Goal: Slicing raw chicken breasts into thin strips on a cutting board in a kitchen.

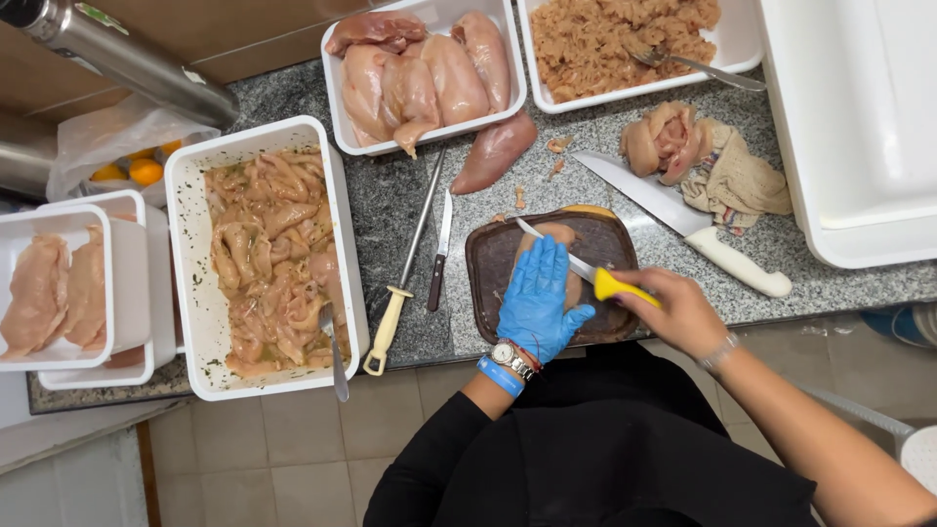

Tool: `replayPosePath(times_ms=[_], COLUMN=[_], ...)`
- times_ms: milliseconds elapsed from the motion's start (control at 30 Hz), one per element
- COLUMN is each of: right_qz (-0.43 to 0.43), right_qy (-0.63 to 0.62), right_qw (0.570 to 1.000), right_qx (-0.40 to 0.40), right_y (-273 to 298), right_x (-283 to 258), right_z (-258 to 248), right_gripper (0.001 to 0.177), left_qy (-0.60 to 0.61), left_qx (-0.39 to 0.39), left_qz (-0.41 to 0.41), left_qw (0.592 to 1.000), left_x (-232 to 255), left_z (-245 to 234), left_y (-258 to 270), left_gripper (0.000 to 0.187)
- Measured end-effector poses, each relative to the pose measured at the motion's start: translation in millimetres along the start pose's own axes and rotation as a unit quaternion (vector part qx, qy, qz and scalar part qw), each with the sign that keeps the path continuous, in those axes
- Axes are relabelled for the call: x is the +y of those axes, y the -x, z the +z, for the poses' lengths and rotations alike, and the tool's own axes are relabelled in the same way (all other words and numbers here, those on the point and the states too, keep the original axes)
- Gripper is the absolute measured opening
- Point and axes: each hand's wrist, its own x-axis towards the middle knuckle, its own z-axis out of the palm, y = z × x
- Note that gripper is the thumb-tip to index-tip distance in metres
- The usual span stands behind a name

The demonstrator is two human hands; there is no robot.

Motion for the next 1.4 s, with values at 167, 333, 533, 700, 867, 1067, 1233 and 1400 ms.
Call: replayPosePath(times_ms=[167,333,533,700,867,1067,1233,1400], right_qz=[0.051,0.021,0.128,0.039,0.004,0.168,0.140,0.141], right_qy=[-0.003,0.015,-0.065,-0.048,-0.015,-0.138,-0.199,-0.145], right_qw=[0.998,0.999,0.990,0.998,1.000,0.975,0.969,0.978], right_qx=[-0.042,-0.019,-0.008,-0.019,0.007,-0.036,-0.045,-0.046], right_y=[-32,6,23,-7,30,30,32,60], right_x=[-13,-12,-7,-15,-2,-1,9,11], right_z=[12,4,21,40,39,54,66,58], right_gripper=[0.033,0.035,0.036,0.032,0.034,0.036,0.033,0.038], left_qy=[0.011,0.016,-0.004,0.053,0.015,0.047,0.062,0.002], left_qx=[0.016,0.047,0.019,0.033,0.025,0.030,0.025,-0.006], left_qz=[-0.008,0.018,0.027,0.004,0.021,0.023,0.001,0.045], left_qw=[1.000,0.999,0.999,0.998,0.999,0.998,0.998,0.999], left_x=[-3,-9,-10,-12,-14,-19,-19,-15], left_z=[-2,11,8,4,11,16,13,8], left_y=[-2,-1,-1,-1,-2,-1,0,-3], left_gripper=[0.098,0.095,0.092,0.091,0.086,0.088,0.086,0.089])
